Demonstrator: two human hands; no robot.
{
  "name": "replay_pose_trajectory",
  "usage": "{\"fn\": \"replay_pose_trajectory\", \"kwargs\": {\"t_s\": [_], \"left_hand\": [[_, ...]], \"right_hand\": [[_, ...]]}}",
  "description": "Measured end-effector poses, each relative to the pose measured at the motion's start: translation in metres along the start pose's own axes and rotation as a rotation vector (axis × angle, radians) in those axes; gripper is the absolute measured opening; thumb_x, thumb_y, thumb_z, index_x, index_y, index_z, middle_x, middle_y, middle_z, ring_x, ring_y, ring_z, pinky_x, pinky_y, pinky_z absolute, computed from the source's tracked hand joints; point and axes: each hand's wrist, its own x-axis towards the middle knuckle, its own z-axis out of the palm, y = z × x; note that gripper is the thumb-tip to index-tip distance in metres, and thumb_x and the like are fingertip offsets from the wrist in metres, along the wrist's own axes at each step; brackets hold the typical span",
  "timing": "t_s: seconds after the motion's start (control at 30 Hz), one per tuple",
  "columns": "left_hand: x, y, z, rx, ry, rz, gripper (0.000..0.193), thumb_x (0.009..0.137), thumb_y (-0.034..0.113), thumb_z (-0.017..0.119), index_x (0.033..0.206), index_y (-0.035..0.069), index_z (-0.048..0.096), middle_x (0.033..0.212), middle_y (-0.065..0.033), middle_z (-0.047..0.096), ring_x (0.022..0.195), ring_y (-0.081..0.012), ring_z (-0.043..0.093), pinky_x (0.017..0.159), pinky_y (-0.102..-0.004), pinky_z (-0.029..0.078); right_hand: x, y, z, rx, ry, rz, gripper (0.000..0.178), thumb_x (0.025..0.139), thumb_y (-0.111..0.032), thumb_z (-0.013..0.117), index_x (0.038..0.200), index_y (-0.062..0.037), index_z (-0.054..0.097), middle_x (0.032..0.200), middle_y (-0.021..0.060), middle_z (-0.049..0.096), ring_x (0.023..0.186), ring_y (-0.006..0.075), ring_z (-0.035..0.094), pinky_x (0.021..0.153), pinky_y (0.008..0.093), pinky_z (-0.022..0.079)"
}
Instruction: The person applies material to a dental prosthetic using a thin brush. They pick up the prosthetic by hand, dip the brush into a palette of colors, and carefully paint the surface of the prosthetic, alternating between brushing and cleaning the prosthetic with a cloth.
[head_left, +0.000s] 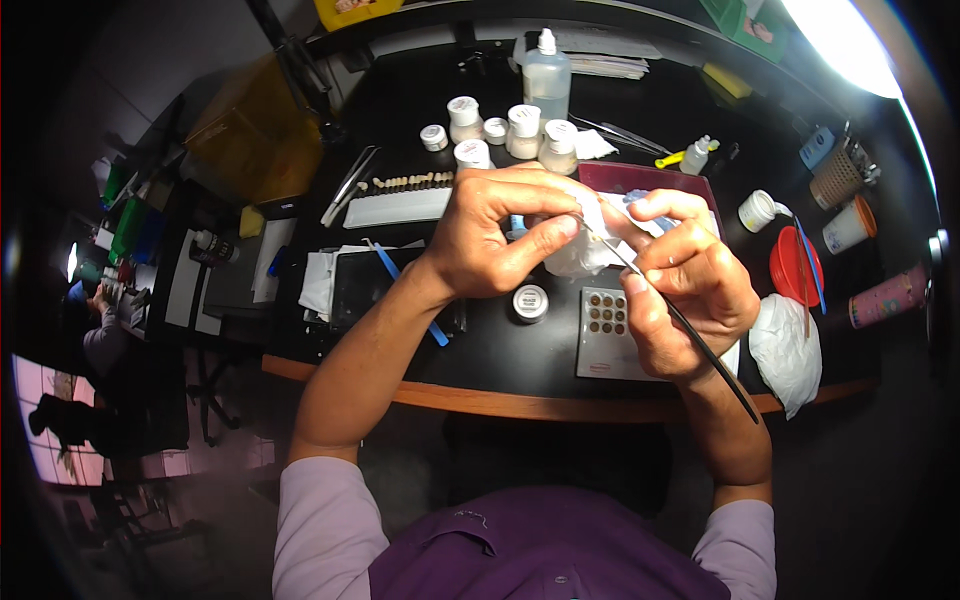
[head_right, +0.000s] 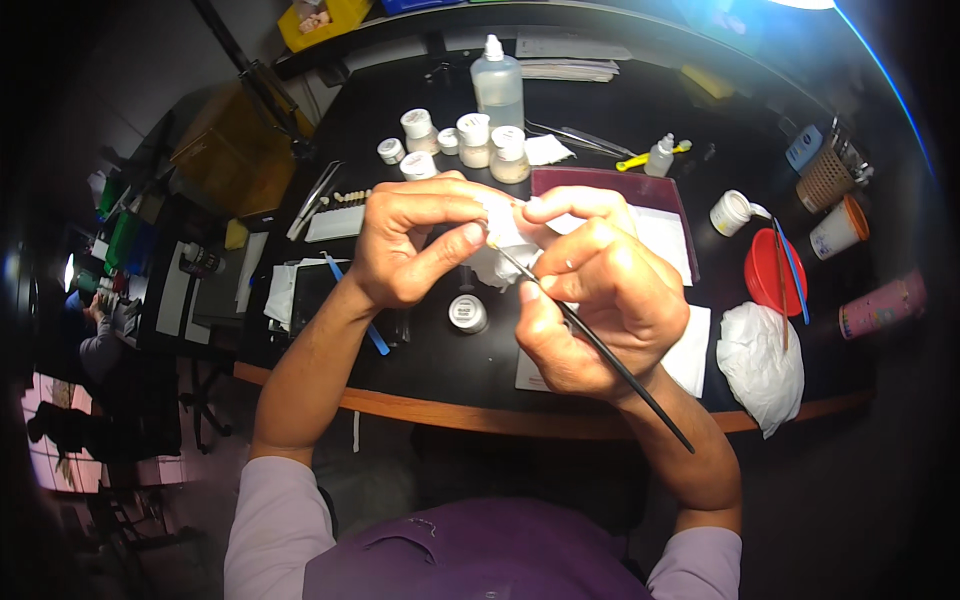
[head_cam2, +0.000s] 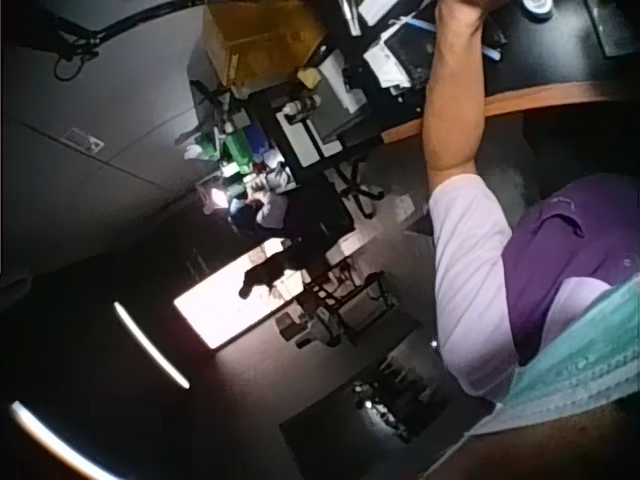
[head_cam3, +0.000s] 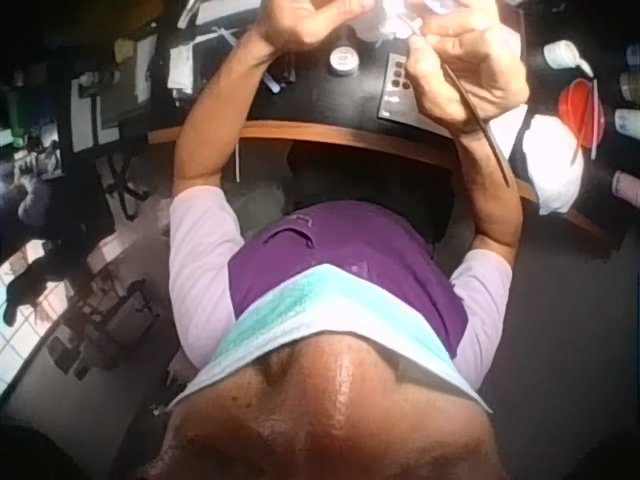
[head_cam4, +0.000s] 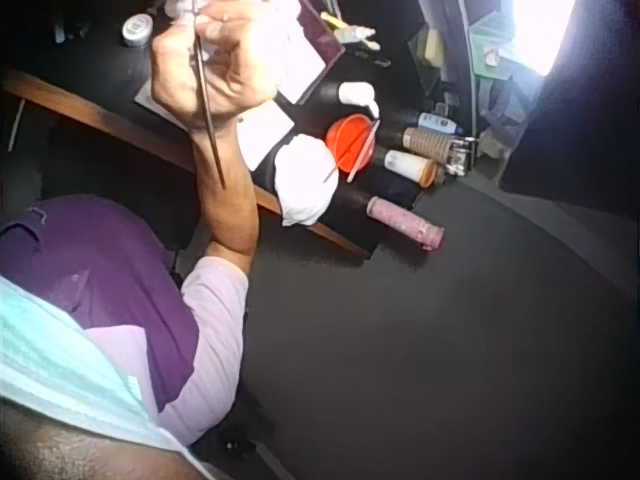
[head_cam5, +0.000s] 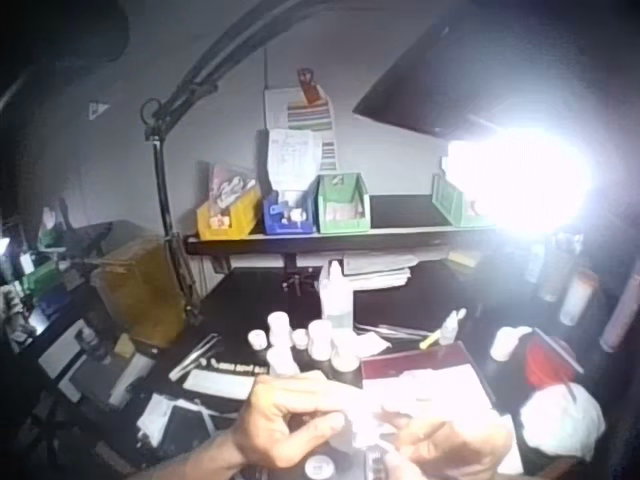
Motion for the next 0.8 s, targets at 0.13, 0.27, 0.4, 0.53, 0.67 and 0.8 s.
{"fn": "replay_pose_trajectory", "kwargs": {"t_s": [0.13,0.27,0.4,0.53,0.67,0.8], "left_hand": [[0.0073,0.0,0.0089,0.014,0.011,0.059,0.012,0.09,-0.003,0.073,0.1,-0.007,0.076,0.107,-0.0196,0.079,0.087,-0.0217,0.069,0.079,-0.0332,0.055],[0.0026,-0.0001,0.0023,0.016,0.015,0.049,0.012,0.09,-0.003,0.072,0.101,-0.008,0.076,0.108,-0.0209,0.079,0.087,-0.022,0.07,0.079,-0.0332,0.055],[0.0043,0.0021,0.0009,0.041,-0.01,0.048,0.014,0.09,-0.002,0.071,0.102,-0.008,0.076,0.107,-0.0217,0.078,0.088,-0.0232,0.07,0.08,-0.0349,0.055],[0.0054,-0.0005,0.0031,0.025,-0.007,0.058,0.014,0.09,-0.002,0.071,0.102,-0.008,0.076,0.107,-0.0219,0.078,0.088,-0.0238,0.07,0.08,-0.0347,0.054],[0.005,-0.0005,0.0011,0.039,-0.027,0.056,0.014,0.091,-0.002,0.071,0.102,-0.007,0.077,0.107,-0.0222,0.078,0.09,-0.0238,0.07,0.081,-0.0347,0.054],[0.0038,-0.0018,0.0005,0.025,-0.022,0.052,0.014,0.091,-0.002,0.071,0.102,-0.007,0.077,0.108,-0.0225,0.078,0.092,-0.0239,0.07,0.081,-0.0344,0.054]], "right_hand": [[-0.0014,-0.0036,-0.0057,0.059,0.031,0.017,0.02,0.079,0.011,0.069,0.079,-0.0019,0.053,0.075,0.0115,0.064,0.104,0.0374,0.068,0.087,0.0501,0.062],[-0.0009,-0.0015,0.0005,0.022,0.038,0.022,0.023,0.078,0.01,0.07,0.079,-0.0035,0.051,0.074,0.0095,0.062,0.102,0.037,0.07,0.087,0.0485,0.061],[-0.0016,0.0029,-0.0037,-0.005,0.019,-0.001,0.024,0.075,0.009,0.072,0.079,-0.0041,0.053,0.074,0.0081,0.063,0.098,0.0359,0.07,0.087,0.0461,0.058],[-0.001,0.0031,-0.0059,0.001,0.004,-0.018,0.022,0.073,0.009,0.072,0.079,-0.0033,0.055,0.073,0.0081,0.064,0.096,0.0355,0.07,0.088,0.0457,0.056],[-0.0001,0.001,-0.0048,-0.005,-0.002,-0.022,0.021,0.072,0.009,0.072,0.078,-0.0031,0.055,0.072,0.0082,0.064,0.095,0.0354,0.07,0.088,0.0457,0.056],[-0.0007,0.0015,-0.005,-0.006,-0.021,-0.018,0.021,0.071,0.009,0.071,0.077,-0.0031,0.055,0.071,0.0082,0.063,0.094,0.0354,0.07,0.089,0.0461,0.056]]}}
